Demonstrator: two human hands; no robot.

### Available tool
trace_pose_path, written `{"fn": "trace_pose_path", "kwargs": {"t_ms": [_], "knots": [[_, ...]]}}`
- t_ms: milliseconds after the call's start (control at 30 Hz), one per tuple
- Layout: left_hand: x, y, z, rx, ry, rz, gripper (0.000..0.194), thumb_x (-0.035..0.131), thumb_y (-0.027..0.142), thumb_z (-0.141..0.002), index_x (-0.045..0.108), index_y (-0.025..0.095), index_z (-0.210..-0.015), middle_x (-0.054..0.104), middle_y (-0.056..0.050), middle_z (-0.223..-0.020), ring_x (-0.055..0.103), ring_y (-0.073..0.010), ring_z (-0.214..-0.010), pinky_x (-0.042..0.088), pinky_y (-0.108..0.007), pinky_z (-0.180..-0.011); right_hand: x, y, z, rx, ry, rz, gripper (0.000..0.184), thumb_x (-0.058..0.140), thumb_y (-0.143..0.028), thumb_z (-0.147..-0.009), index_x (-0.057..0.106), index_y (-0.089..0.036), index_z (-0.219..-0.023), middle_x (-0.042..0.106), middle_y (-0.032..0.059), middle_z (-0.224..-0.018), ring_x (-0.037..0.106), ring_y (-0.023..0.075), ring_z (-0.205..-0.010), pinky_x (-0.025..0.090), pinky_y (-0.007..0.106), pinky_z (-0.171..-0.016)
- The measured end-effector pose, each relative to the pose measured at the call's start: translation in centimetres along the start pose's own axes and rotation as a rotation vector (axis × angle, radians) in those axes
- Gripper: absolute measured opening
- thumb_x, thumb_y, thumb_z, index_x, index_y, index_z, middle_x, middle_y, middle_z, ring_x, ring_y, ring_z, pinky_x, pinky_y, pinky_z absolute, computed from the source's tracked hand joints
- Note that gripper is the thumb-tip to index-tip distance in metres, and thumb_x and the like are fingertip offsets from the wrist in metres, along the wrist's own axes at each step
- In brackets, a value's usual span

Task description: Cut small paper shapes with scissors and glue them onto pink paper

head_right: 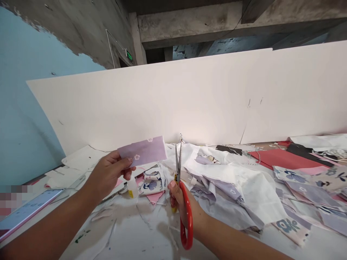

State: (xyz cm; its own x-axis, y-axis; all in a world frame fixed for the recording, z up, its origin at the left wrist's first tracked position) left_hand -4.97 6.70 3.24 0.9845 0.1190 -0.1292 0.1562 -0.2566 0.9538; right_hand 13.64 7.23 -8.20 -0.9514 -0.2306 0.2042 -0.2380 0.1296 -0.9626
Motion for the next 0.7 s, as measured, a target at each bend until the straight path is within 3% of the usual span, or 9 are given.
{"fn": "trace_pose_path", "kwargs": {"t_ms": [233, 400, 500, 700], "knots": [[1.7, -0.9, 0.4, 0.01, -0.052, -0.073, 0.013, 0.057, 0.031, -0.074, 0.059, 0.018, -0.077, 0.054, 0.005, -0.043, 0.055, -0.0105, -0.05, 0.045, -0.023, -0.057, 1.5, -1.1, 1.2, -0.072, -0.205, 0.106, 0.041, 0.04, -0.06, -0.081, 0.048, -0.021, -0.087, 0.036, -0.0027, -0.07, 0.033, 0.0133, -0.063, 0.031, 0.028, -0.061], [0.1, -1.3, -0.5, 0.033, 0.087, -0.148, 0.018, 0.058, 0.035, -0.074, 0.059, 0.018, -0.077, 0.059, 0.004, -0.051, 0.052, -0.0086, -0.046, 0.04, -0.02, -0.047, 2.6, -2.6, 1.8, -0.114, -0.327, 0.229, 0.042, 0.042, -0.061, -0.079, 0.047, -0.02, -0.084, 0.037, -0.0016, -0.071, 0.031, 0.0137, -0.064, 0.03, 0.029, -0.06], [-0.6, -1.1, -0.7, 0.062, 0.129, -0.078, 0.017, 0.058, 0.035, -0.074, 0.058, 0.018, -0.078, 0.059, 0.004, -0.054, 0.052, -0.008, -0.045, 0.042, -0.02, -0.049, 2.5, -2.5, 1.7, -0.117, -0.313, 0.225, 0.042, 0.043, -0.061, -0.079, 0.047, -0.02, -0.084, 0.038, -0.0009, -0.073, 0.032, 0.0139, -0.064, 0.031, 0.029, -0.062], [0.4, 0.1, 0.7, 0.116, 0.079, -0.077, 0.013, 0.057, 0.032, -0.076, 0.059, 0.019, -0.077, 0.056, 0.004, -0.048, 0.054, -0.0098, -0.048, 0.046, -0.022, -0.052, 1.5, -0.5, 1.0, -0.058, -0.205, 0.11, 0.041, 0.041, -0.06, -0.08, 0.049, -0.02, -0.09, 0.036, -0.0015, -0.072, 0.034, 0.0142, -0.065, 0.032, 0.029, -0.062]]}}
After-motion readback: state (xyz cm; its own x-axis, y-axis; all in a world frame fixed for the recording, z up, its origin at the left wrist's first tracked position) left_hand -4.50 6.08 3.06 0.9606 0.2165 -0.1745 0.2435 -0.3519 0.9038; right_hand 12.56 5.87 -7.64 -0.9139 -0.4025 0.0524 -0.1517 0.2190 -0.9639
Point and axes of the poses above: each hand's wrist, its own z-axis away from the middle knuckle, its own x-axis out of the palm, y = z × x, the point moved 8 cm from there along -z, towards the middle knuckle
